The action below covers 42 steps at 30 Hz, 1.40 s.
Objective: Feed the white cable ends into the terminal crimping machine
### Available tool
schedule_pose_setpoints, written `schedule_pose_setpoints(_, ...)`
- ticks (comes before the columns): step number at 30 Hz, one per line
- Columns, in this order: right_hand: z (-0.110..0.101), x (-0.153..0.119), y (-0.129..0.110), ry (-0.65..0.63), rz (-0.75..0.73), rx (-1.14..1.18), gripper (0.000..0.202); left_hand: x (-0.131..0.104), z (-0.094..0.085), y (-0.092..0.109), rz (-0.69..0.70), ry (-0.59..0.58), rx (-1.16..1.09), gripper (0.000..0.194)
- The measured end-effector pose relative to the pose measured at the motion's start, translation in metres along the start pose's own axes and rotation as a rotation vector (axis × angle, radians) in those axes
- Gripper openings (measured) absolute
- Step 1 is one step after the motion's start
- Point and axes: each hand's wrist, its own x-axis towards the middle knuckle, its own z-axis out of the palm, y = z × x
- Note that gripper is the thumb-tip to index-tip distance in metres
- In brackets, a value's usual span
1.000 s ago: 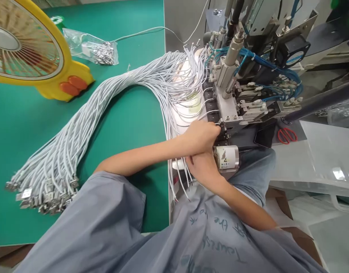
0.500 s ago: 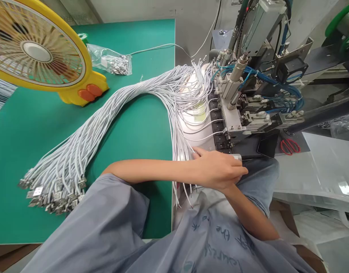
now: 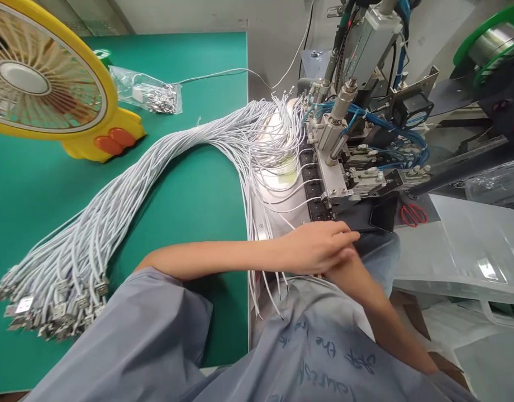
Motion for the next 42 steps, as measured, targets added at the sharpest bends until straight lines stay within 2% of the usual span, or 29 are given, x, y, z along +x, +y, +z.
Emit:
schedule_pose_setpoints(2,-0.019,0.007,-0.002,0.007,0.077,0.052,0.017,0.001,0.001,-0.01,-0.063,0.031,-0.022,0.037)
schedule_pose_setpoints(5,-0.036,0.019,-0.001,0.184,0.205,0.29,0.017,0.003,0.003,-0.028,-0.108,0.124,-0.016,0.032)
schedule_pose_setpoints(8,-0.038,0.029,0.0,0.318,0.254,0.614,0.023,0.006,0.006,-0.042,-0.09,0.219,-0.003,0.026)
schedule_pose_setpoints(12,-0.029,0.038,-0.003,0.297,0.29,0.98,0.027,0.008,0.003,-0.047,-0.041,0.333,-0.011,0.024)
schedule_pose_setpoints(14,-0.025,0.041,-0.004,0.277,0.27,0.978,0.025,0.008,0.001,-0.046,-0.019,0.379,-0.02,0.023)
schedule_pose_setpoints(16,-0.022,0.041,-0.003,0.298,0.227,0.871,0.022,0.008,0.0,-0.046,0.003,0.419,-0.028,0.021)
schedule_pose_setpoints(22,-0.021,0.037,-0.007,0.501,0.018,0.337,0.014,0.008,0.002,-0.047,-0.013,0.442,0.039,0.019)
schedule_pose_setpoints(24,-0.023,0.036,-0.008,0.498,-0.024,0.177,0.016,0.007,0.003,-0.048,-0.003,0.425,0.089,0.02)
schedule_pose_setpoints(26,-0.025,0.036,-0.009,0.461,-0.027,0.125,0.019,0.006,0.003,-0.049,0.014,0.411,0.13,0.022)
schedule_pose_setpoints(28,-0.026,0.038,-0.009,0.45,-0.015,0.163,0.021,0.006,0.003,-0.049,0.018,0.431,0.141,0.023)
schedule_pose_setpoints(31,-0.022,0.042,-0.007,0.508,0.003,0.294,0.022,0.007,0.0,-0.048,-0.028,0.48,0.082,0.02)
schedule_pose_setpoints(36,-0.008,0.049,-0.002,0.566,0.011,0.544,0.015,0.012,-0.011,-0.04,-0.145,0.452,-0.191,0.012)
schedule_pose_setpoints(39,-0.008,0.05,-0.001,0.504,-0.004,0.715,0.017,0.013,-0.015,-0.038,-0.2,0.402,-0.411,0.012)
schedule_pose_setpoints(42,-0.023,0.05,0.0,0.348,0.005,0.758,0.018,0.012,-0.015,-0.043,-0.14,0.364,-0.377,0.016)
